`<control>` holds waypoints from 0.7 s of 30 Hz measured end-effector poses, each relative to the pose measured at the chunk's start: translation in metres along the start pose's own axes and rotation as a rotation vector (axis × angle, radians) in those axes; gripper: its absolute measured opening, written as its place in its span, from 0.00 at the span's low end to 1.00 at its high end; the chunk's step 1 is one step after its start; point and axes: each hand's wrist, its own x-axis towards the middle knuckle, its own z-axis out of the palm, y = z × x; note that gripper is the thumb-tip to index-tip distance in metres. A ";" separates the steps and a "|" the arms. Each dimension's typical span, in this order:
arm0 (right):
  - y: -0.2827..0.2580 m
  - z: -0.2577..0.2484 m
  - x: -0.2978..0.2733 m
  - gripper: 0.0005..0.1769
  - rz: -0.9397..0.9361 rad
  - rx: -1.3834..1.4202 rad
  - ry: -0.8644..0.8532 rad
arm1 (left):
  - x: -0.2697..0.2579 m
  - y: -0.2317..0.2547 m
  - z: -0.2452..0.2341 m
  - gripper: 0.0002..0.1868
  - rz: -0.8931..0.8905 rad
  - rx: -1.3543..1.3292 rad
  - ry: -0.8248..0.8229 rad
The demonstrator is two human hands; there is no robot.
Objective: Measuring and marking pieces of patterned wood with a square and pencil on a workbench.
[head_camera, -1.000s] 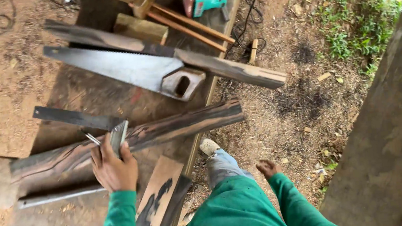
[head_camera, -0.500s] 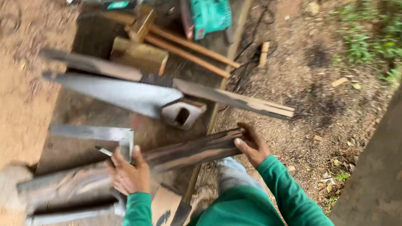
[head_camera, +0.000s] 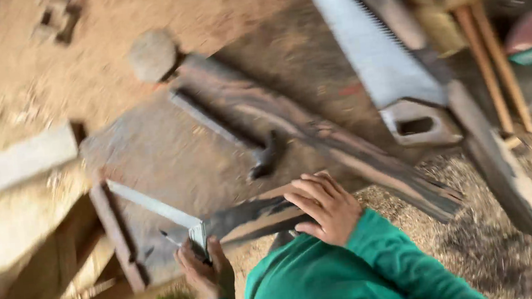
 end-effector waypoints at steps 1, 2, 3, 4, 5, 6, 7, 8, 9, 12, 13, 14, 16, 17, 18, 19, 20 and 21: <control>-0.012 0.017 0.019 0.47 -0.148 0.066 -0.153 | -0.004 -0.008 -0.010 0.23 -0.101 -0.101 0.077; -0.018 0.040 0.027 0.47 -0.205 0.079 -0.177 | -0.011 -0.017 -0.020 0.23 -0.133 -0.093 0.130; -0.025 0.063 0.036 0.52 -0.225 0.068 -0.287 | -0.016 -0.027 -0.030 0.23 -0.155 -0.052 0.163; -0.033 0.086 0.045 0.57 -0.242 0.048 -0.393 | -0.019 -0.035 -0.039 0.22 -0.176 -0.015 0.191; -0.044 0.100 0.053 0.57 -0.297 0.052 -0.415 | -0.022 -0.047 -0.048 0.22 -0.208 -0.010 0.240; -0.056 0.114 0.056 0.62 -0.254 0.007 -0.448 | -0.031 -0.058 -0.059 0.22 -0.220 -0.008 0.247; -0.068 0.129 0.060 0.66 -0.214 -0.041 -0.477 | -0.039 -0.069 -0.069 0.22 -0.232 -0.007 0.253; -0.077 0.135 0.060 0.66 -0.266 -0.032 -0.514 | -0.047 -0.080 -0.080 0.22 -0.279 0.007 0.295; -0.085 0.141 0.060 0.67 -0.218 -0.108 -0.507 | -0.056 -0.090 -0.089 0.22 -0.286 0.018 0.318; -0.099 0.156 0.059 0.67 -0.191 -0.234 -0.474 | -0.084 -0.126 -0.114 0.22 -0.360 0.049 0.370; -0.100 0.157 0.059 0.66 -0.174 -0.286 -0.426 | -0.093 -0.136 -0.118 0.22 -0.394 0.057 0.372; -0.102 0.160 0.059 0.66 -0.183 -0.301 -0.437 | -0.099 -0.147 -0.122 0.22 -0.410 0.044 0.375; -0.102 0.163 0.059 0.67 -0.177 -0.333 -0.365 | -0.109 -0.165 -0.124 0.22 -0.508 0.008 0.416; -0.104 0.165 0.059 0.67 -0.181 -0.354 -0.374 | -0.109 -0.174 -0.126 0.22 -0.522 -0.010 0.413; -0.105 0.166 0.058 0.66 -0.175 -0.356 -0.375 | -0.110 -0.181 -0.128 0.21 -0.534 -0.006 0.398; -0.105 0.166 0.058 0.66 -0.169 -0.358 -0.376 | -0.110 -0.187 -0.129 0.20 -0.546 -0.002 0.382; -0.105 0.168 0.056 0.66 -0.176 -0.378 -0.380 | -0.103 -0.188 -0.133 0.20 -0.557 -0.022 0.383; -0.105 0.169 0.055 0.65 -0.181 -0.369 -0.372 | -0.096 -0.189 -0.137 0.21 -0.502 -0.032 0.370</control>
